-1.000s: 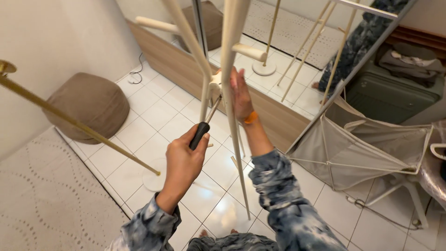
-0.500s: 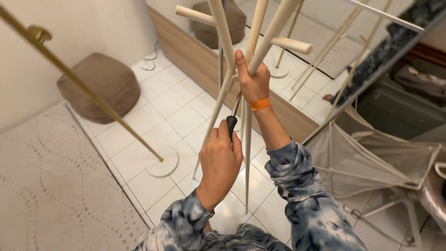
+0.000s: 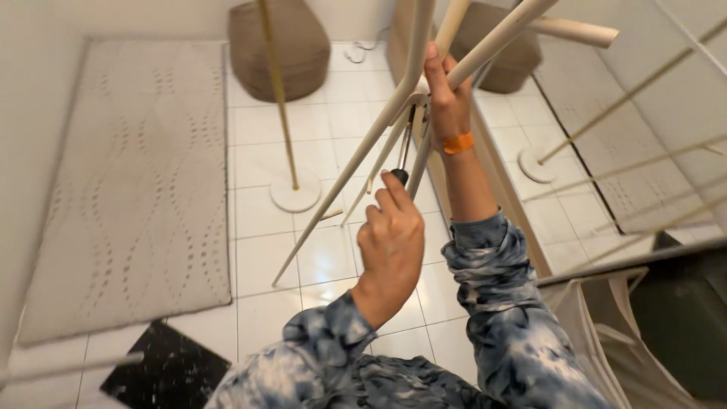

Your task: The person assembles a wooden coat rack by inserting legs into the central hub and tightening them with a screwdriver. They repeatedly adjust and secure the joints to ensure stability.

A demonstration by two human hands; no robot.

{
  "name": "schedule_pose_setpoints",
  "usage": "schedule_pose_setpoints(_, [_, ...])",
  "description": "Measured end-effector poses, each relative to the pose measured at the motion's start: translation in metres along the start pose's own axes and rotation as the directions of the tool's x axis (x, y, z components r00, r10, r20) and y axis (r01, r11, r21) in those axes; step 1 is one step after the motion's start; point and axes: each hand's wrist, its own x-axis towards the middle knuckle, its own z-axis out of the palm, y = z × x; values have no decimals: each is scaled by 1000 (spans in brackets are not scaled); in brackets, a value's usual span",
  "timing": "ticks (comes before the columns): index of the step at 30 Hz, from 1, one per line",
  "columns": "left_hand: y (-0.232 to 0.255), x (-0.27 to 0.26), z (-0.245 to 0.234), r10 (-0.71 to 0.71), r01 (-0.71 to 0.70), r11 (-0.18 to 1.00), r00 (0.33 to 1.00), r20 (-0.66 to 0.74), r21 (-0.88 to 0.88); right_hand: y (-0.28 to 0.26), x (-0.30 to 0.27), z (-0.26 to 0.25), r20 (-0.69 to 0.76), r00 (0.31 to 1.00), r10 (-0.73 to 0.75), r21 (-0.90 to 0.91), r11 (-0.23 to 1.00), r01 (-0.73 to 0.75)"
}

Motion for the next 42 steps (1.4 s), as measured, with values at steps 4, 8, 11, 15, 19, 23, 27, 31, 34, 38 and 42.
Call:
schedule_pose_setpoints(4, [2,-7,-4,-73,75,996,997,-41,43,8,1,9,60,998,8,-48,999,-5])
schedule_pose_setpoints(8, [-1,-11,-10,-81,83,989,996,-25,119,14,-4,21,138,990,32,8,999,-33])
schedule_pose_setpoints(11, [-1,-16,-13,-125,126,985,992,-21,120,14,-10,28,182,982,55,69,995,-69])
schedule_pose_setpoints(15, [-8,-19,-14,-156,157,980,988,-17,126,5,-17,35,232,971,65,115,989,-94])
schedule_pose_setpoints(19, [-1,-16,-10,-192,197,968,980,-48,153,6,-16,38,183,981,63,62,995,-75])
schedule_pose_setpoints(23, [4,-17,-8,-184,183,974,983,-10,134,13,-15,32,180,982,49,17,998,-53])
schedule_pose_setpoints(27, [1,-19,-4,-226,227,973,974,27,-39,9,-15,26,217,975,41,12,999,-44])
schedule_pose_setpoints(31, [-11,-15,2,-247,275,914,961,128,-300,7,-14,30,230,973,-14,35,999,6])
schedule_pose_setpoints(34, [-13,-10,4,-262,358,824,928,264,-439,4,-13,32,213,977,-27,-20,999,32])
schedule_pose_setpoints(38, [7,-3,6,-287,285,950,958,-3,130,9,-9,25,190,981,26,-98,995,-7])
schedule_pose_setpoints(42, [14,-6,12,-288,267,926,957,41,268,18,-9,23,274,955,-109,-32,992,123])
